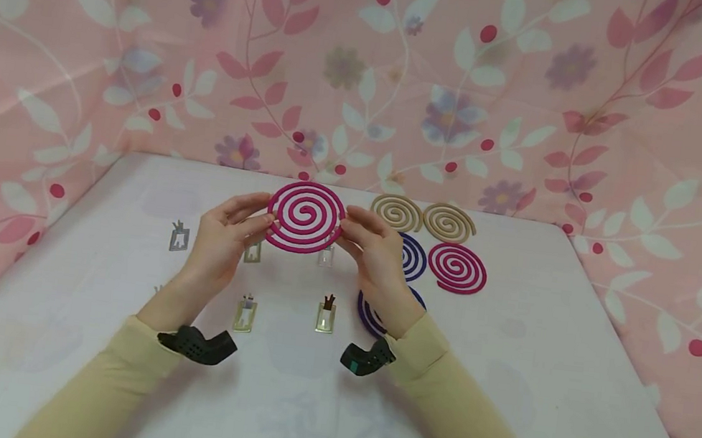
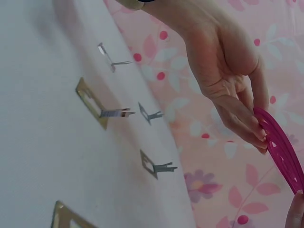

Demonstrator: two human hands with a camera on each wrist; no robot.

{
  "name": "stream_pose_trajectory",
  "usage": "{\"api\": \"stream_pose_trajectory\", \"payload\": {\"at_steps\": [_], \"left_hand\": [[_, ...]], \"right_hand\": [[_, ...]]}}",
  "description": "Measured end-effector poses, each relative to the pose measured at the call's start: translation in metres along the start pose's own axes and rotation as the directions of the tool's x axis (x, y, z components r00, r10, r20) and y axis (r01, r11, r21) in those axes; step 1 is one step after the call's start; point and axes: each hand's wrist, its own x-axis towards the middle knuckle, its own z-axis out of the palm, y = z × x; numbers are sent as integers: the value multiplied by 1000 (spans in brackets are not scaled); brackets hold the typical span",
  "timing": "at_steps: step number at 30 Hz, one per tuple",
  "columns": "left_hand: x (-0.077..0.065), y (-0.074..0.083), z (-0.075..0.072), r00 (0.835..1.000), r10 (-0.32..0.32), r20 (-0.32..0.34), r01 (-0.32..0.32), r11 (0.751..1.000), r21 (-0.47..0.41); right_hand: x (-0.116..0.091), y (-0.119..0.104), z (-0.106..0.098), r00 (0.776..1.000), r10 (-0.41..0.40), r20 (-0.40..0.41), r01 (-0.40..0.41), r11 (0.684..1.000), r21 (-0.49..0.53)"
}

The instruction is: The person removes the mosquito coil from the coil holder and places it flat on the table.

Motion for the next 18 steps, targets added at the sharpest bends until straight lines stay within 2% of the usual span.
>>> {"api": "stream_pose_trajectory", "payload": {"at_steps": [6, 12, 18], "left_hand": [[-9, -23, 26, 1000, -30, -1, 30, 999, 38], [-15, -43, 48, 999, -51, 13, 51, 998, 39], [-17, -63, 72, 996, -81, 42, 80, 997, 22]], "right_hand": [[-11, -1, -35, 997, 61, -39, -63, 997, -45], [-23, -4, -68, 988, 134, -83, -140, 987, -78], [-34, -12, -99, 982, 150, -115, -163, 979, -119]]}}
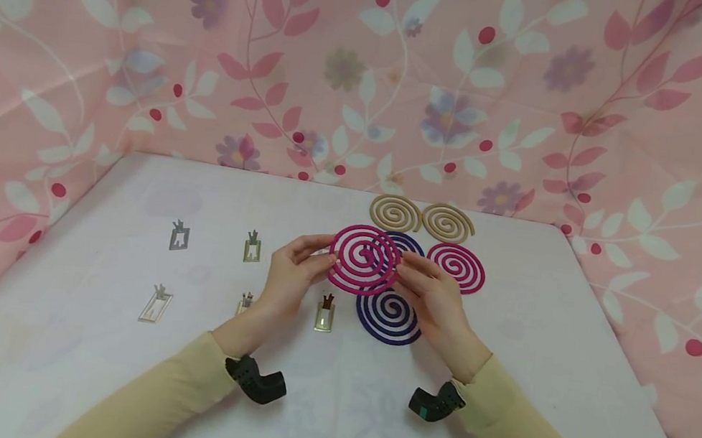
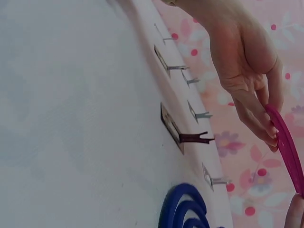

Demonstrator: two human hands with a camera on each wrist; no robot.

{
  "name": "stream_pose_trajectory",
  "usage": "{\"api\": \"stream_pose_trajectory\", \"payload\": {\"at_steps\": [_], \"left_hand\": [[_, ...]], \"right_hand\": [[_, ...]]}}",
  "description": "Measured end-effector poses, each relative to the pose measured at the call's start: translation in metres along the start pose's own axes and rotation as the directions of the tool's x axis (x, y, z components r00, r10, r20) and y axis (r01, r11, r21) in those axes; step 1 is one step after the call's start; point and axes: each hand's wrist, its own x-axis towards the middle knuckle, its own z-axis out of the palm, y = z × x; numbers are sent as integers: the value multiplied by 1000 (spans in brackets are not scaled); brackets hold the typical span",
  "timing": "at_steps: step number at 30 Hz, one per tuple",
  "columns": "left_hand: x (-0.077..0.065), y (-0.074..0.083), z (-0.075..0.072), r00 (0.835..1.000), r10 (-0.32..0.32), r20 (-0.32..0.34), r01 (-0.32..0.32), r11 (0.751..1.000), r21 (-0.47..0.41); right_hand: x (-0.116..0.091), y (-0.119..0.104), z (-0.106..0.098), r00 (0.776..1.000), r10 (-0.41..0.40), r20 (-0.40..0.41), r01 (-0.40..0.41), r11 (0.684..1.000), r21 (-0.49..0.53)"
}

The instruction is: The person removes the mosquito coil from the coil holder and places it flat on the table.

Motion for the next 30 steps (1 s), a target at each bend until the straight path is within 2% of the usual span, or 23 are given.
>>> {"api": "stream_pose_trajectory", "payload": {"at_steps": [6, 11, 18, 22, 25, 30], "left_hand": [[-2, -10, 30, 1000, 12, -9, -12, 1000, 5], [0, -22, 51, 1000, 20, -1, -20, 1000, -10], [-1, -29, 72, 999, -1, 39, 1, 1000, 0], [-2, -29, 83, 999, -9, 42, 10, 1000, -13], [-2, -29, 91, 999, -16, 32, 18, 999, -37], [-1, -33, 104, 1000, -18, 18, 19, 996, -82]], "right_hand": [[-6, -3, -32, 1000, 1, -19, -1, 1000, 5], [-12, -8, -56, 999, -47, -7, 47, 999, -4], [-19, -15, -80, 991, -136, 10, 136, 986, -100], [-19, -20, -91, 981, -188, 46, 192, 976, -101], [-17, -24, -99, 976, -209, 58, 214, 972, -101], [-12, -26, -107, 976, -215, 30, 217, 970, -112]]}}
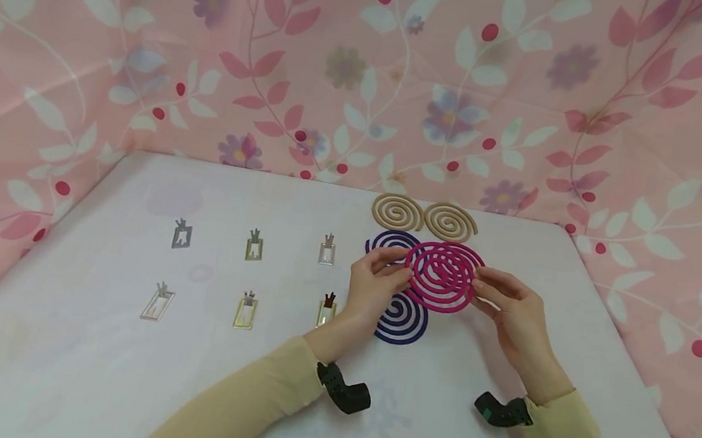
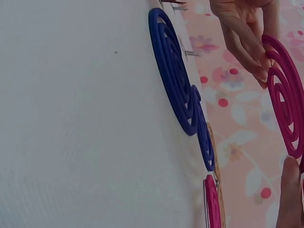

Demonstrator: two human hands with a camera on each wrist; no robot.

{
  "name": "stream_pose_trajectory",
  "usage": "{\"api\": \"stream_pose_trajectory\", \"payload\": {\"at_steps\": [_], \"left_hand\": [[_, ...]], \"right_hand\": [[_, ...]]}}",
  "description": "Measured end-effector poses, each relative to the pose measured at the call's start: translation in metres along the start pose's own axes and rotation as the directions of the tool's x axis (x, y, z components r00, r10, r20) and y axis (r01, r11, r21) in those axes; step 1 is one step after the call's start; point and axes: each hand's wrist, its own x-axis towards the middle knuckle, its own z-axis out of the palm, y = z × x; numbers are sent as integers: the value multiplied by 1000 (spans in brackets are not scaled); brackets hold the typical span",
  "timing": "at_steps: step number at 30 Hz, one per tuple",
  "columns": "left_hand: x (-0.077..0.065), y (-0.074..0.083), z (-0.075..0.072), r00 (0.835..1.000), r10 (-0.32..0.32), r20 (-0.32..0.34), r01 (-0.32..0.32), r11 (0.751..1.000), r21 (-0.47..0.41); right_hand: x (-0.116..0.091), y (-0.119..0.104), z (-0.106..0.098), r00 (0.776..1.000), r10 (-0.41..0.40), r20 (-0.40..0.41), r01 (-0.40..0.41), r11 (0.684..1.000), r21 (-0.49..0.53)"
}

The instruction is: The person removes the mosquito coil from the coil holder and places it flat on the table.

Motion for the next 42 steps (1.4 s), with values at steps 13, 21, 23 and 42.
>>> {"api": "stream_pose_trajectory", "payload": {"at_steps": [13, 21, 23, 42], "left_hand": [[-2, -23, 3, 1000, 13, -21, -12, 999, 49], [-2, -31, 4, 1000, 30, 1, -30, 999, 45], [-2, -30, 4, 999, 34, 1, -34, 999, 41], [-4, -30, 7, 998, 24, 51, -26, 999, 44]], "right_hand": [[8, 13, -15, 999, -1, 38, 5, 994, -105], [10, 15, -23, 998, 23, 61, -14, 990, -140], [11, 15, -23, 998, 25, 64, -16, 991, -133], [15, 7, -32, 996, 59, 68, -51, 991, -125]]}}
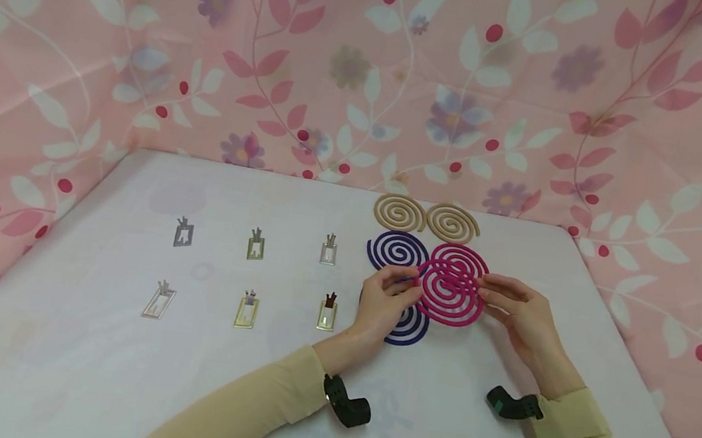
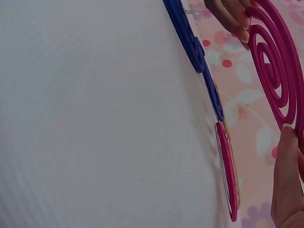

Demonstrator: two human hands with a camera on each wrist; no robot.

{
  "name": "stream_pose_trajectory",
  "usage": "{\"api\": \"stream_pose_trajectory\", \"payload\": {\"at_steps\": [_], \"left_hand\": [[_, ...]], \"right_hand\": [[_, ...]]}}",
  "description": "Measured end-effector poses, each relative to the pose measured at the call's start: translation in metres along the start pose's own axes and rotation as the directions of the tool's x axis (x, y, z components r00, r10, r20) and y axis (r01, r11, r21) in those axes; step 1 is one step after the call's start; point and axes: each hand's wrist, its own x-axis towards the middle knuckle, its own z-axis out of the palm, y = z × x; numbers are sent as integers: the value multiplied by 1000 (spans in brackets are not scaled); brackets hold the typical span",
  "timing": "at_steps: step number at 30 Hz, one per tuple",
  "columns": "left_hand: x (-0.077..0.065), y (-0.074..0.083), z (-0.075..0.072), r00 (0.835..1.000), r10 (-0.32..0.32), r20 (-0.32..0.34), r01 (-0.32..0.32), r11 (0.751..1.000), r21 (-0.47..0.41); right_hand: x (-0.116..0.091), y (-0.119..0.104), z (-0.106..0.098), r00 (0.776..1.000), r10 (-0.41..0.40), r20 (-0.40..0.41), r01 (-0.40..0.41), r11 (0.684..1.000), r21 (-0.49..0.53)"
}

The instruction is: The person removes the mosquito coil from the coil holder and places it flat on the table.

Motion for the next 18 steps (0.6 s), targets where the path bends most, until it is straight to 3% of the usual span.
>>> {"api": "stream_pose_trajectory", "payload": {"at_steps": [13, 18], "left_hand": [[-2, 1, 0, 990, -62, 130, 59, 998, 23], [-2, 0, 0, 988, -71, 137, 66, 997, 40]], "right_hand": [[5, -1, -15, 998, 50, 38, -49, 998, -33], [7, 1, -23, 996, 68, 65, -64, 995, -70]]}}
